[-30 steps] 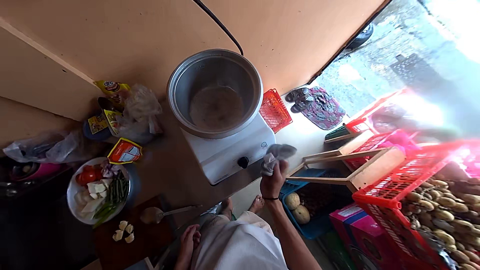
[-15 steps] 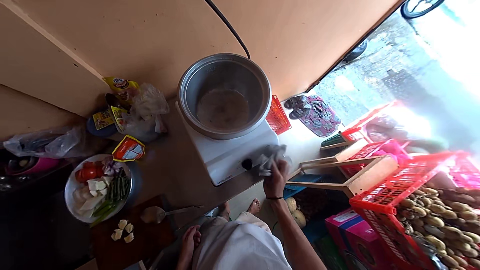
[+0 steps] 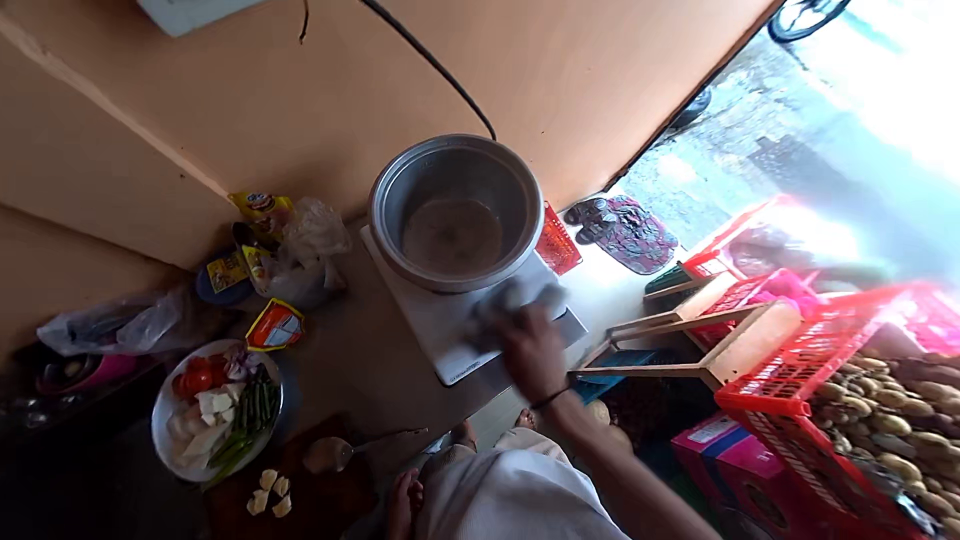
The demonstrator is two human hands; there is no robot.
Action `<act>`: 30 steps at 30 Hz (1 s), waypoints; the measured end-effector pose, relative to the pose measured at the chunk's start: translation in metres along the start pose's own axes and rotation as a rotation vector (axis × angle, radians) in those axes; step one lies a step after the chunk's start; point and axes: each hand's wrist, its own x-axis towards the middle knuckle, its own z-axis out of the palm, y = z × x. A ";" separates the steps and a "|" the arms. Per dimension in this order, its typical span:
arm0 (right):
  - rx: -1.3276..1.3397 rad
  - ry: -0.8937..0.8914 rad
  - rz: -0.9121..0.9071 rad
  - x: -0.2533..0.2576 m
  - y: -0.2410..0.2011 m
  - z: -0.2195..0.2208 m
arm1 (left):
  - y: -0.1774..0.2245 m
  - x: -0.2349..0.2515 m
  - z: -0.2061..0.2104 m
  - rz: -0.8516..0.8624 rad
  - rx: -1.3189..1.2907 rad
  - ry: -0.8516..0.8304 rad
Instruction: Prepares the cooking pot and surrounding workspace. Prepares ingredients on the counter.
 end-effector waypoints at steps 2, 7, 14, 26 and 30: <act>0.049 0.018 -0.182 -0.021 -0.041 0.053 | 0.001 -0.004 0.003 -0.005 0.013 0.007; 0.122 0.196 -0.597 -0.046 -0.018 0.124 | 0.009 -0.008 0.007 -0.029 0.135 -0.064; 0.159 0.016 -0.719 -0.075 0.070 0.111 | 0.007 -0.012 0.024 -0.049 0.209 0.022; 0.356 0.232 -0.406 -0.018 0.162 0.030 | 0.003 -0.041 0.110 -0.057 0.349 0.119; 0.296 0.214 -0.533 0.019 0.164 0.049 | 0.026 -0.060 0.141 -0.020 0.466 0.123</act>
